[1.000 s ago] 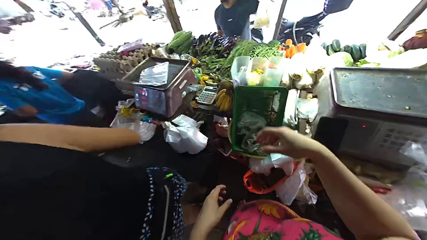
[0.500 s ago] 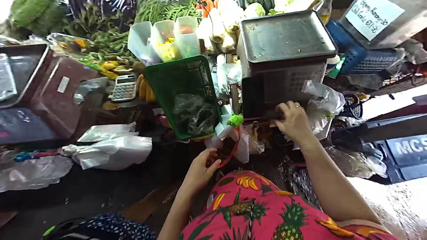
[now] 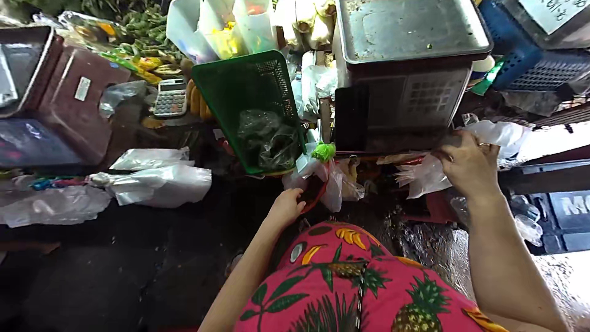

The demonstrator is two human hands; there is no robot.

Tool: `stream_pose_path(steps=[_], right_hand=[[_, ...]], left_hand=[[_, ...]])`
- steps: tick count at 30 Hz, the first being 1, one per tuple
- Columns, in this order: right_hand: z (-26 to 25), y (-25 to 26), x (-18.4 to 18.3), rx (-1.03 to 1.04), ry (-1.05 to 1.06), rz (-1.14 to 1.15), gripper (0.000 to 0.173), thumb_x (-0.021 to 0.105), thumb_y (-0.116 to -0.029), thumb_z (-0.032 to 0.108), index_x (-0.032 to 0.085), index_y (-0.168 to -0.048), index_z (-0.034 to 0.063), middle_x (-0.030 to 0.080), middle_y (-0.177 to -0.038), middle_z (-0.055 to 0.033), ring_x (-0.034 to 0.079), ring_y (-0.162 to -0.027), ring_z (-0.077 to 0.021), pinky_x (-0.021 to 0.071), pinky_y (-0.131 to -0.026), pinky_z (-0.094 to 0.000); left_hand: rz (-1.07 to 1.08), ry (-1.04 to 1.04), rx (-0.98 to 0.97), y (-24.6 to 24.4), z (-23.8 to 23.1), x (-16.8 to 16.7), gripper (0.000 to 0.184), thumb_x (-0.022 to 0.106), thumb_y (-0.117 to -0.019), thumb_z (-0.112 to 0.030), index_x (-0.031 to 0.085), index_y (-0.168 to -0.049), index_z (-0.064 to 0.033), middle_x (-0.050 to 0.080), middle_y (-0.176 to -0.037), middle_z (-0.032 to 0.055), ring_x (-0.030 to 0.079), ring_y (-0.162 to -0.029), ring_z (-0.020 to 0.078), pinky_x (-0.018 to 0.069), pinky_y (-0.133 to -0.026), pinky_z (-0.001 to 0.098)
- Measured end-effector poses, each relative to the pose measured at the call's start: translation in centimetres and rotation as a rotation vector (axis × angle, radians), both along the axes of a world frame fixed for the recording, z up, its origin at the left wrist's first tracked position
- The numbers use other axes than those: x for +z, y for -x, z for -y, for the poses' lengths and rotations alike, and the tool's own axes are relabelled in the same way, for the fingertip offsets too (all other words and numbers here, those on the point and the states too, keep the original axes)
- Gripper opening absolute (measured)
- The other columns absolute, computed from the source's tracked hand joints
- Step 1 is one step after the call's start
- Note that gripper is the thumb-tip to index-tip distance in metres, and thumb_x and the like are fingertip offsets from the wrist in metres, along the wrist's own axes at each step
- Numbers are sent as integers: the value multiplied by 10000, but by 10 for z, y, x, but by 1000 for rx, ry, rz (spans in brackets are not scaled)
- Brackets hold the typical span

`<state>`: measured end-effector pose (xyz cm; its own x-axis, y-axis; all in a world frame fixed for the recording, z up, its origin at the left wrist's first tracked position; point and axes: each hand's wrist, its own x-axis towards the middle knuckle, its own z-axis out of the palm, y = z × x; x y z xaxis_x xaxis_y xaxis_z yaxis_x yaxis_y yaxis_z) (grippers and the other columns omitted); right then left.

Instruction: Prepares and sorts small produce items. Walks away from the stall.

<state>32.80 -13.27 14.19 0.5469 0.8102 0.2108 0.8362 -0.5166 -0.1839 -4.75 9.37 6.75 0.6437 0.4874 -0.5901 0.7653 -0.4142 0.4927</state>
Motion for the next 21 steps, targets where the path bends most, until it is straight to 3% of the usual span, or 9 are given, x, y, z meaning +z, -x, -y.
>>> stream_pose_path(steps=[4,7,9,12,16,19,21], right_hand=[[-41,31,11,109,-31,-122,365,616,-933,259,710,-1228,67,606,-1319,-256,501,-1281,-511,335,-1040,-738],[-73,51,9,4,-8,-245,384,593,-1010,346,717,-1210,42,703,-1172,-241,619,-1169,-478,433,-999,-689],[-88,59,3,-139,38,-305,359,692,-976,345,734,-1184,55,693,-1170,-262,634,-1138,-490,457,-965,-711],[-101,64,1,-270,22,-364,239,726,-935,215,770,-1126,79,697,-1167,-250,654,-1088,-476,470,-913,-718],[-100,62,-10,-216,-108,-347,239,666,-979,225,758,-1120,55,712,-1127,-252,671,-1072,-467,475,-923,-696],[-97,57,-23,-143,-353,-394,261,690,-965,252,753,-1103,40,729,-1093,-220,689,-1075,-382,495,-958,-608],[-98,57,-27,-104,-458,-428,258,700,-946,229,737,-1082,14,724,-1066,-216,696,-1040,-326,515,-939,-547]], left_hand=[[23,37,-24,-17,2,-47,463,562,-1023,-189,544,-1438,16,576,-1398,261,540,-1335,373,392,-1156,525],[103,-39,32,-31,4,-80,552,562,-1020,-230,450,-1524,-35,497,-1519,210,453,-1441,315,347,-1211,481],[93,-84,74,-38,3,-88,510,568,-1016,-281,526,-1462,-39,544,-1476,197,490,-1410,315,381,-1184,504],[-107,-18,70,-48,-10,-46,447,555,-1023,-398,695,-1203,-14,660,-1270,229,601,-1257,382,451,-1061,613],[-38,-103,255,-30,-39,29,459,599,-1000,-467,741,-1006,-31,715,-1019,208,683,-1029,384,513,-905,642],[134,-302,387,-17,-73,52,283,595,-1024,-276,733,-1092,-38,716,-1085,210,681,-1070,390,517,-936,636],[182,-279,304,-21,-96,44,282,527,-1025,-101,716,-1228,-49,691,-1227,194,644,-1190,351,486,-1040,574]])
